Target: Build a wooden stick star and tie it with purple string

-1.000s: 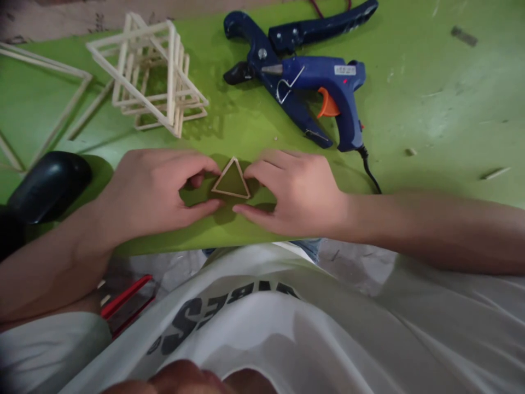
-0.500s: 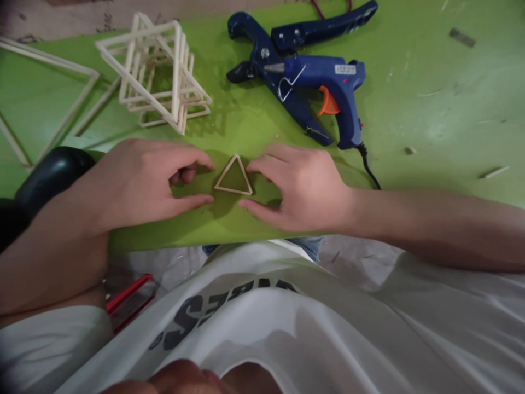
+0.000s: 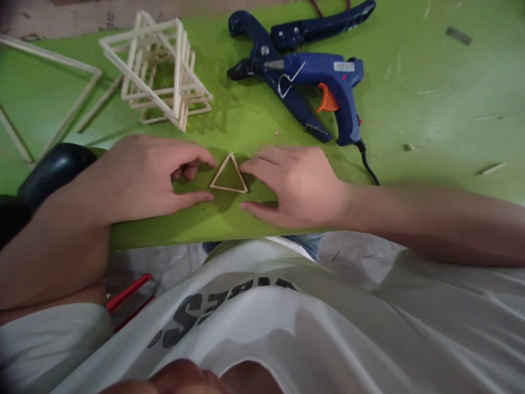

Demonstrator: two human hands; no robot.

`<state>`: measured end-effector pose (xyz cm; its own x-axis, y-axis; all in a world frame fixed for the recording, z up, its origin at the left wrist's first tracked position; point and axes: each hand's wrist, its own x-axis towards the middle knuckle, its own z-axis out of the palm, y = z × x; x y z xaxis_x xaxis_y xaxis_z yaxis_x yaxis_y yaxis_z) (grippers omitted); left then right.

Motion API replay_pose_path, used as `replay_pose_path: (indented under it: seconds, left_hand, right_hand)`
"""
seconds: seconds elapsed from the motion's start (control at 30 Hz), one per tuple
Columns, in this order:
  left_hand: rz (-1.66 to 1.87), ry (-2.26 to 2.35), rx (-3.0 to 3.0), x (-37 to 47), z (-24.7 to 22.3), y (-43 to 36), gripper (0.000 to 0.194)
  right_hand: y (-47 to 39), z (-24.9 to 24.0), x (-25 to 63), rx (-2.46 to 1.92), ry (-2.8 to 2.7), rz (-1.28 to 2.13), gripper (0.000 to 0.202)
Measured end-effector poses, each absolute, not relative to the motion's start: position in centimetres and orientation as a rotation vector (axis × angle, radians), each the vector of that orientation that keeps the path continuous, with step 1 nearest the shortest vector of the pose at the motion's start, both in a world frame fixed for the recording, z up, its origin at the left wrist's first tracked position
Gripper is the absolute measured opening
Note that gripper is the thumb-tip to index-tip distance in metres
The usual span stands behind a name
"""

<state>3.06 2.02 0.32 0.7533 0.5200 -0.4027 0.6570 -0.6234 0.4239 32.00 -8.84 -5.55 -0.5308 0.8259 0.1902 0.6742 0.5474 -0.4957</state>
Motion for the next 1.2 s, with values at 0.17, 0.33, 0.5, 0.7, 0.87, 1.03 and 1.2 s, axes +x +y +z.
replay_pose_path:
  seconds: [0.17,0.33,0.5,0.7,0.87,1.03,1.2]
  left_hand:
    - [-0.345,0.879,2.384,2.96,0.36,2.16,0.035]
    - [-0.34,0.894,2.381,2.81,0.31,2.08,0.033]
    - [-0.321,0.899,2.385,2.61,0.21,1.97,0.032]
    - [-0.318,0.878,2.384,2.55,0.2,2.18,0.033]
    - [-0.325,0.849,2.374,2.5,0.08,2.43,0.038]
    - [-0.33,0.871,2.356,2.29,-0.27,2.7,0.037]
    - [-0.334,0.857,2.343,2.41,0.02,2.81,0.035]
  right_hand:
    - [-8.82,-5.41,31.9,-1.26,-2.424,0.536,0.048]
    - [-8.83,-5.45,31.75,-1.226,-2.439,0.487,0.047]
    - [-8.85,-5.55,31.76,-1.22,-2.456,0.492,0.049]
    - [-8.8,-5.54,31.84,-1.188,-2.46,0.477,0.044]
    - [-8.7,-5.46,31.87,-1.163,-2.46,0.461,0.042]
    - [-8.72,-5.56,31.91,-1.153,-2.486,0.455,0.042]
    - [-8.58,-5.66,32.14,-1.12,-2.462,0.497,0.04]
